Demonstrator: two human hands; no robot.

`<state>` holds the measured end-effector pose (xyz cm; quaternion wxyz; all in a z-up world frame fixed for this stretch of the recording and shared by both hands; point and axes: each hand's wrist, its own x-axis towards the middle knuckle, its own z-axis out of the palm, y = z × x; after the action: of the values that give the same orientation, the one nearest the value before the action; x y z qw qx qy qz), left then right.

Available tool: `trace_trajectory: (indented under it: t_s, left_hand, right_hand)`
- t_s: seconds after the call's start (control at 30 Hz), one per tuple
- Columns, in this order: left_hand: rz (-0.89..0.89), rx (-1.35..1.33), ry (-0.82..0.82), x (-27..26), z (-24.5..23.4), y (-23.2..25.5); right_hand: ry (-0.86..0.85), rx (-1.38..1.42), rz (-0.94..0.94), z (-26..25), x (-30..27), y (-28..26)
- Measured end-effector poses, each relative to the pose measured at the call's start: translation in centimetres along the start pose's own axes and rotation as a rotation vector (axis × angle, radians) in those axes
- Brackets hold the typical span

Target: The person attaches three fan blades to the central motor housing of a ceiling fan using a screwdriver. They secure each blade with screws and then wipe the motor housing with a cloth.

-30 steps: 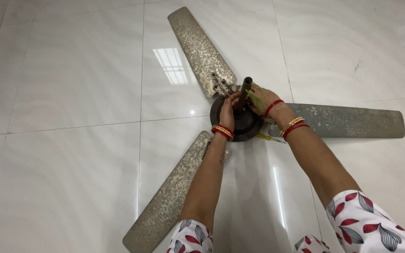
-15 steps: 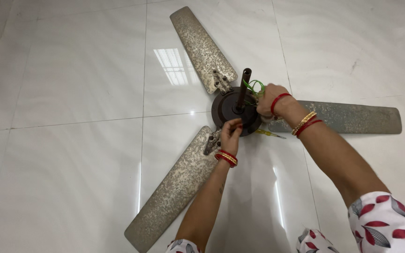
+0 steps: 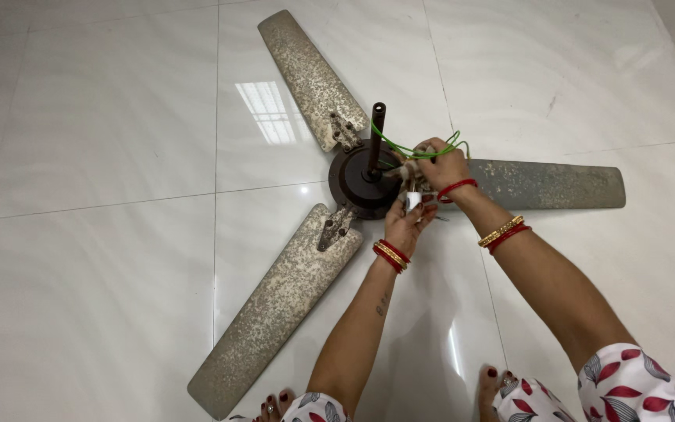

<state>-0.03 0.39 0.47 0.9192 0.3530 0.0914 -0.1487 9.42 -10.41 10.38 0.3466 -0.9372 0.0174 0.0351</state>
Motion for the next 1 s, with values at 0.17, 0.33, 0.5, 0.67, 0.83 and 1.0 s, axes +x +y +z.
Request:
trace_trajectory:
  t_s: [0.17,0.33,0.5,0.67,0.83,1.0]
  left_hand:
    - [0.043,-0.333,-0.031,0.3,-0.4,1.5]
    - [0.004,-0.544,0.072,-1.0,-0.9,3.5]
    - [0.017,-0.529,-0.081,-2.8,-1.2,4.6]
    - [0.024,-0.564,-0.046,-1.9,0.3,2.9]
    - [0.116,-0.678,-0.361,-0.5,-0.8,3.2]
    - [0.096,-0.497,-0.013,-1.2,-1.8,4.1]
  right_hand:
    - [0.041,0.037,-0.501,0.6,-4.1,-0.6]
    - [0.015,-0.17,-0.849,0.5,-8.5,-0.9]
    - [0.018,-0.281,-1.364,-2.1,-9.3,-0.6]
    - [0.115,-0.1,-0.845,-0.7,-10.2,-1.2]
    - [0.238,-0.207,-0.979,1.8,-13.9,-1.5]
    - [-0.018,-0.153,-1.246,0.0,-12.2,-0.3]
